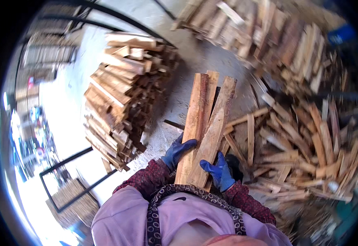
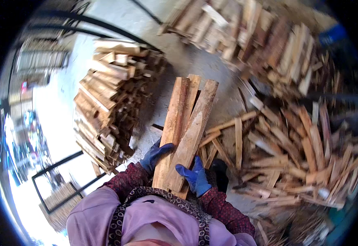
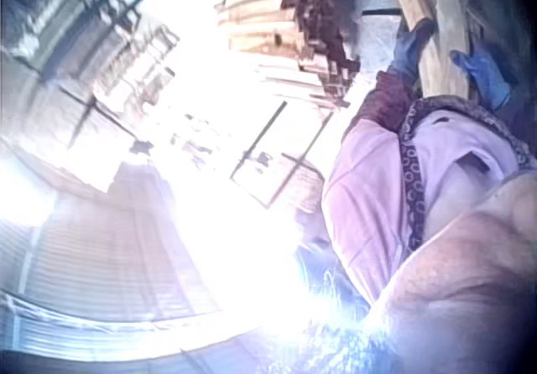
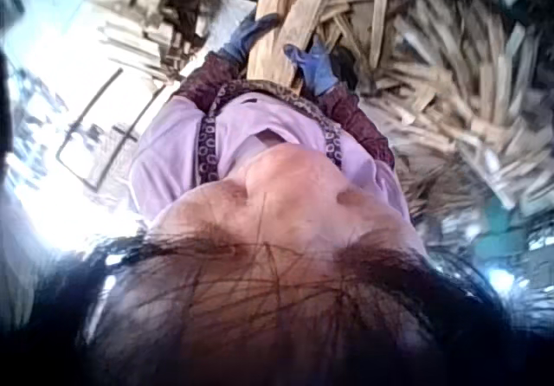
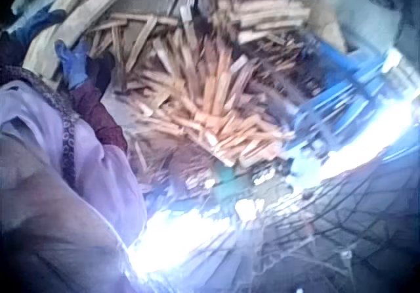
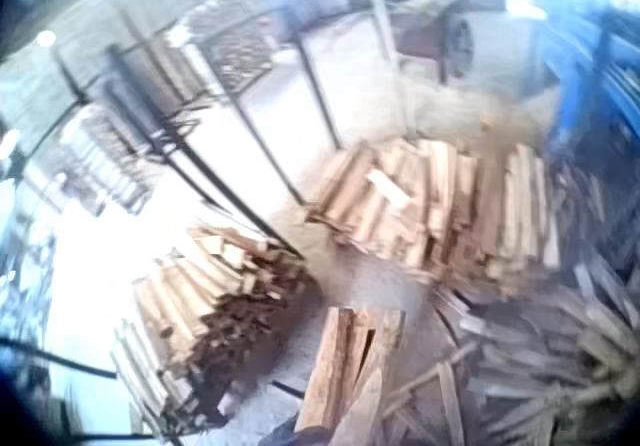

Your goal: The person picks up wooden planks from a large pile on the floor and stacks them into a neat pile. The person wears blue gloves and repeatedly moves wood pieces from a disorganized heap to a growing organized stack.

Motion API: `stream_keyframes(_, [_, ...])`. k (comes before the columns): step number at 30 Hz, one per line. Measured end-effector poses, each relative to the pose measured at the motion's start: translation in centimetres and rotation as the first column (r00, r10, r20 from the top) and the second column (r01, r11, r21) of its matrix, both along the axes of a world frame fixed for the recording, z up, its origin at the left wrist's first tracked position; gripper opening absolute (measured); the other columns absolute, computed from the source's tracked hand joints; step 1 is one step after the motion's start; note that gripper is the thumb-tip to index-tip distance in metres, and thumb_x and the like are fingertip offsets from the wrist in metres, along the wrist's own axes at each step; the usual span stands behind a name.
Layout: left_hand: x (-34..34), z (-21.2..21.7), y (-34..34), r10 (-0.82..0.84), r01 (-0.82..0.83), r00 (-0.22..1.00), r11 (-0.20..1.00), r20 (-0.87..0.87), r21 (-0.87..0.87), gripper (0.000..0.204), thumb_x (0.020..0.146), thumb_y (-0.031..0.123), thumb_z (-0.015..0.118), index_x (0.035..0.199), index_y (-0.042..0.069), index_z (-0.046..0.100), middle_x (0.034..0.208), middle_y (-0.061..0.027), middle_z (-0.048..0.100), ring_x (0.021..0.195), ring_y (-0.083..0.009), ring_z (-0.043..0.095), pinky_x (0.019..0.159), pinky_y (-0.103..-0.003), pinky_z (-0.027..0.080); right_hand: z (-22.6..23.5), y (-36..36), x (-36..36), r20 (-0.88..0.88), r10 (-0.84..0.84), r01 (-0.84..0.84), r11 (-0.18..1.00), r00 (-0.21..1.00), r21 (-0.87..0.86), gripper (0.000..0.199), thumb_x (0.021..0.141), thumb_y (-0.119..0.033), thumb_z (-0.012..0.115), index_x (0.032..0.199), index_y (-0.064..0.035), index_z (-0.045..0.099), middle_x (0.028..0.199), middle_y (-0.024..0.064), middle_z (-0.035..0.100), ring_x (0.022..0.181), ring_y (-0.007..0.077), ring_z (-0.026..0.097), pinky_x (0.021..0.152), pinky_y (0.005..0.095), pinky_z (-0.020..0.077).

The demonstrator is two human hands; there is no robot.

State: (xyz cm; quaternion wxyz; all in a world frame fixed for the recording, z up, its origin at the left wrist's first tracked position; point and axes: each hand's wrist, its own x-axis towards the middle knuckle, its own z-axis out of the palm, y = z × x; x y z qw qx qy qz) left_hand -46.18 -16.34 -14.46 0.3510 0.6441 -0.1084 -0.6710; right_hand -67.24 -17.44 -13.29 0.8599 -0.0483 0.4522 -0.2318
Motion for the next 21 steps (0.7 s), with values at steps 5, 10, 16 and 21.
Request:
stream_keyframes(5, [9.7,4.2,2.4,0.403,-0.380,0.905,0.910,0.138,-0.166,0.053,0.090,0.019,0.078,0.135,0.002,0.056,0.116,-0.0088,0.069,0.099,-0.0183,0.067,0.086,-0.035,0.057,2.5,-4.8,10.2,-0.031,0.364,-0.337,0.822,0.931,-0.458,0.078,0.079,-0.024,0.087,0.139,0.0025,0.044,0.128,0.0151,0.057,0.120,0.0243,0.055,0.103,0.0408,0.0473])
stream_keyframes(10, [23.2,8.2,0.0,0.622,-0.503,0.767,0.735,0.158,-0.454,0.050,0.091,0.014,0.076,0.135,0.002,0.055,0.119,-0.0097,0.068,0.101,-0.0197,0.067,0.086,-0.034,0.057,2.5,-13.5,27.0,-0.067,0.666,-0.515,0.505,0.743,-0.692,0.073,0.081,-0.014,0.085,0.140,0.0023,0.045,0.129,0.0166,0.060,0.113,0.0263,0.062,0.100,0.0394,0.0524])
stream_keyframes(16, [35.7,7.1,-20.1,0.491,-0.317,0.750,0.855,0.443,-0.410,0.056,0.092,0.019,0.074,0.141,0.003,0.053,0.120,-0.0104,0.066,0.106,-0.0207,0.065,0.088,-0.034,0.054,-3.4,-34.1,39.4,-0.512,0.028,-0.512,0.064,0.859,-0.856,0.074,0.085,-0.025,0.082,0.144,0.0020,0.046,0.133,0.0164,0.062,0.116,0.0229,0.062,0.098,0.0335,0.0524])
stream_keyframes(21, [21.3,-5.6,-19.8,-0.011,0.237,0.919,0.812,0.393,-0.533,0.062,0.091,0.014,0.075,0.145,0.001,0.048,0.129,-0.0092,0.062,0.109,-0.0167,0.062,0.092,-0.033,0.054,-19.7,-25.2,24.0,-0.488,0.073,-0.452,0.515,0.870,-0.728,0.059,0.083,-0.042,0.077,0.126,-0.0034,0.063,0.119,0.0185,0.069,0.115,0.0301,0.064,0.104,0.0392,0.0478])
